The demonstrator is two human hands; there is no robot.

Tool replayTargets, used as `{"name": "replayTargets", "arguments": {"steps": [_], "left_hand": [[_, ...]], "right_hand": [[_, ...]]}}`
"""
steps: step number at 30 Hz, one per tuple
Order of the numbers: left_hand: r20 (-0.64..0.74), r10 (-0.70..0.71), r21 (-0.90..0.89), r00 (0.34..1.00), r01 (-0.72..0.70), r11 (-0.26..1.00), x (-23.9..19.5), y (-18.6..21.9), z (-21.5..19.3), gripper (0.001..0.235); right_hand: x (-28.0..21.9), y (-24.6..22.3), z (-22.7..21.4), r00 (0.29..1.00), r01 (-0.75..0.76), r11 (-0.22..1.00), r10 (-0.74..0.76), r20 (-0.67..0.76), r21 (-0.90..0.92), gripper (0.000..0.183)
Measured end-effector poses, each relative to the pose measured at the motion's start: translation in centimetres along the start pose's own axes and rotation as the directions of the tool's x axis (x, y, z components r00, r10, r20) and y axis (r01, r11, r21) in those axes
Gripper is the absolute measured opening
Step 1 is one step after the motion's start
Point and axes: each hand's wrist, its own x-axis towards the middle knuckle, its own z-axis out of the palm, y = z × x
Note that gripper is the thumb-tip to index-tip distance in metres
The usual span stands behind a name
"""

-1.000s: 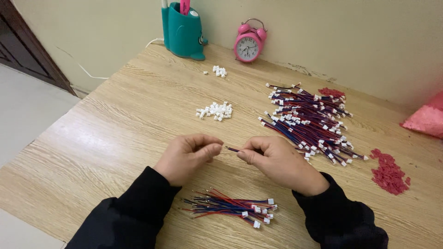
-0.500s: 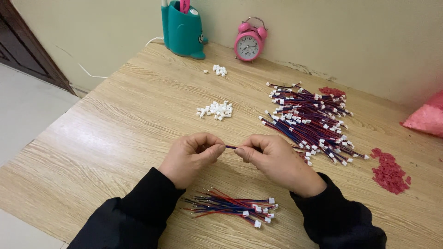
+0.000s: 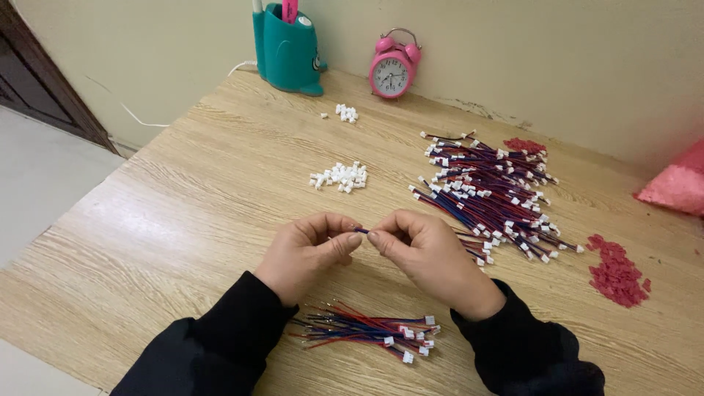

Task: Attaching small white plastic connectors to the ends of wire bundles on a wooden table.

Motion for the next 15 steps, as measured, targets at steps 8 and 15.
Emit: {"name": "replayTargets", "arguments": {"steps": [8, 15], "left_hand": [[-0.031, -0.066, -0.060, 0.997, 0.064, 0.996, 0.20, -0.32, -0.11, 0.024], [-0.013, -0.065, -0.114, 0.998, 0.064, 0.991, 0.19, -0.76, 0.24, 0.029]], "right_hand": [[-0.46, -0.91, 0.32, 0.999, 0.005, 0.999, -0.007, -0.035, -0.036, 0.010], [0.01, -0.04, 0.63, 0.998, 0.038, 0.999, -0.038, -0.056, 0.000, 0.011]]}}
